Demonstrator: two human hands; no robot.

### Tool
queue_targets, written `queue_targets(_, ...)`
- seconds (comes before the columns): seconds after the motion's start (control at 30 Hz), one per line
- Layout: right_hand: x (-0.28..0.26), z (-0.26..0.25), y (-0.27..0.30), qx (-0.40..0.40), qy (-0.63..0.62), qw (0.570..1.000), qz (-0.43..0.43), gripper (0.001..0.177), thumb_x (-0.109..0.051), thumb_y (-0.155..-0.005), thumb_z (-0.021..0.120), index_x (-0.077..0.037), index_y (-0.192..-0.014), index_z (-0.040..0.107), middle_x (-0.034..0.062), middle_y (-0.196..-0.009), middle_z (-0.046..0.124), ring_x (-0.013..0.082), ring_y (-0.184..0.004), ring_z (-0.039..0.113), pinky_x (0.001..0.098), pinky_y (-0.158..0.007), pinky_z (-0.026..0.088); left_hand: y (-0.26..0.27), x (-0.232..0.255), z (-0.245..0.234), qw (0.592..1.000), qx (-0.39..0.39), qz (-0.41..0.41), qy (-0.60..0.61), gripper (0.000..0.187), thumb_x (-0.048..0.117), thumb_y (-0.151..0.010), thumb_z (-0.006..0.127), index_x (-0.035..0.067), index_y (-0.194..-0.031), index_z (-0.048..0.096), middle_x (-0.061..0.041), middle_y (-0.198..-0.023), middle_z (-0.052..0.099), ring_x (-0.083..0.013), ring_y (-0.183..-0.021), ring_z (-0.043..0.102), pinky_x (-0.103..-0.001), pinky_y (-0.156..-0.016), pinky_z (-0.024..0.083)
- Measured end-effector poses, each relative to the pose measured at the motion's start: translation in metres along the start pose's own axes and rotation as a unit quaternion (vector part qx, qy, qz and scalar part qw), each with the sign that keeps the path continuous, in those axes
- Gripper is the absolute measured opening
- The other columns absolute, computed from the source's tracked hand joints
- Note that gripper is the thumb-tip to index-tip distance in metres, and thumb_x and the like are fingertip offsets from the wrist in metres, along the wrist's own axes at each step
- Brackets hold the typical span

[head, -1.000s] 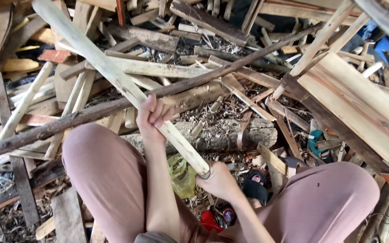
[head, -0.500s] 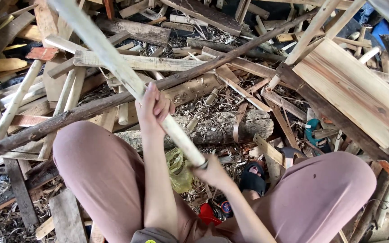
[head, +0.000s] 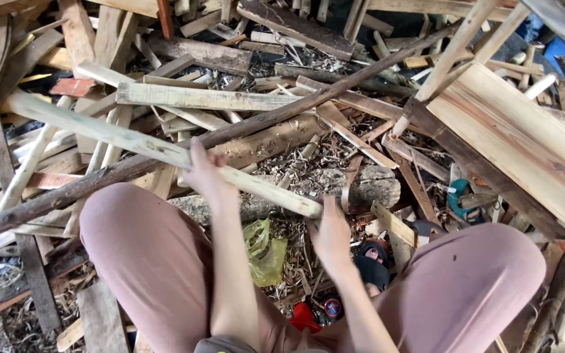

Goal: Sanding and scraping a wooden stick to smooth its surface while sitting on the workshop floor

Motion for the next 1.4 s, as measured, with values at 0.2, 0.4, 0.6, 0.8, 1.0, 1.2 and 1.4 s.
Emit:
queue_targets(0.2, -0.041, -0.092, -0.002, -0.349, -0.566, 0.709, 0.233, 0.060, -0.001, -0.083, 0.070, -0.001, -0.140, 0.050, 0.0245, -0.109, 0.068, 0.0330, -0.100, 0.067, 0.0434, -0.093, 0.056, -0.077, -0.086, -0.063, 0.939, 0.028, -0.261, 0.221, 0.028, 0.014, -0.082, 0.077, 0.017, -0.070, 0.052, 0.012, -0.056, 0.045, -0.0022, -0.048, 0.047, -0.024, -0.062, 0.060)
queue_targets(0.4, -0.017, -0.081, -0.006, -0.140, -0.720, 0.607, 0.305, 0.034, -0.013, -0.086, 0.067, 0.007, -0.113, 0.061, 0.0255, -0.117, 0.064, 0.0352, -0.113, 0.061, 0.0535, -0.110, 0.043, -0.058, -0.100, -0.048, 0.912, 0.015, -0.338, 0.230, 0.029, 0.008, -0.083, 0.076, 0.018, -0.072, 0.050, 0.014, -0.057, 0.043, -0.0005, -0.048, 0.045, -0.025, -0.063, 0.057)
queue_targets(0.6, -0.002, -0.065, -0.002, -0.119, -0.735, 0.587, 0.318, 0.048, -0.016, -0.086, 0.068, 0.015, -0.121, 0.057, 0.0356, -0.126, 0.061, 0.0434, -0.116, 0.062, 0.0593, -0.105, 0.047, -0.046, -0.092, -0.038, 0.919, 0.000, -0.328, 0.219, 0.032, 0.010, -0.080, 0.078, 0.019, -0.068, 0.049, 0.013, -0.056, 0.041, -0.0012, -0.045, 0.044, -0.025, -0.060, 0.058)
queue_targets(0.8, -0.023, -0.082, -0.009, -0.174, -0.702, 0.597, 0.348, 0.057, -0.019, -0.090, 0.053, 0.013, -0.137, 0.045, 0.0351, -0.134, 0.054, 0.0455, -0.116, 0.059, 0.0565, -0.103, 0.048, -0.039, -0.092, -0.031, 0.916, -0.002, -0.338, 0.216, 0.032, 0.010, -0.080, 0.077, 0.019, -0.068, 0.048, 0.013, -0.055, 0.041, -0.0010, -0.044, 0.044, -0.024, -0.059, 0.056)
queue_targets(1.0, -0.021, -0.085, -0.017, -0.119, -0.756, 0.514, 0.387, 0.061, -0.008, -0.083, 0.040, 0.009, -0.141, 0.038, 0.0360, -0.147, 0.040, 0.0538, -0.136, 0.042, 0.0601, -0.116, 0.033, -0.043, -0.105, -0.032, 0.905, 0.005, -0.349, 0.245, 0.034, 0.009, -0.080, 0.076, 0.020, -0.067, 0.047, 0.014, -0.056, 0.042, 0.0000, -0.045, 0.044, -0.023, -0.061, 0.056)
queue_targets(1.2, 0.027, -0.084, -0.044, 0.181, -0.437, 0.876, 0.088, 0.021, 0.002, -0.095, 0.051, -0.006, -0.110, 0.065, 0.0126, -0.107, 0.060, 0.0184, -0.095, 0.065, 0.0363, -0.092, 0.054, -0.046, -0.113, -0.038, 0.895, 0.041, -0.335, 0.292, 0.035, 0.009, -0.077, 0.076, 0.020, -0.065, 0.046, 0.014, -0.056, 0.042, -0.0013, -0.046, 0.045, -0.023, -0.062, 0.056)
queue_targets(1.4, -0.007, -0.043, -0.027, 0.236, -0.570, 0.783, -0.084, 0.049, -0.017, -0.108, 0.045, -0.003, -0.152, 0.031, 0.0130, -0.152, 0.049, 0.0203, -0.144, 0.047, 0.0398, -0.132, 0.030, -0.030, -0.105, -0.032, 0.872, 0.013, -0.375, 0.313, 0.032, 0.009, -0.081, 0.071, 0.020, -0.065, 0.046, 0.014, -0.056, 0.042, -0.0007, -0.046, 0.044, -0.023, -0.064, 0.056)
Point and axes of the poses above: each hand's wrist, its own y-axis away from the middle knuckle, its own z-axis out of the palm, x = y × z, the point moved 3 cm from there along -y, towards the middle knuckle
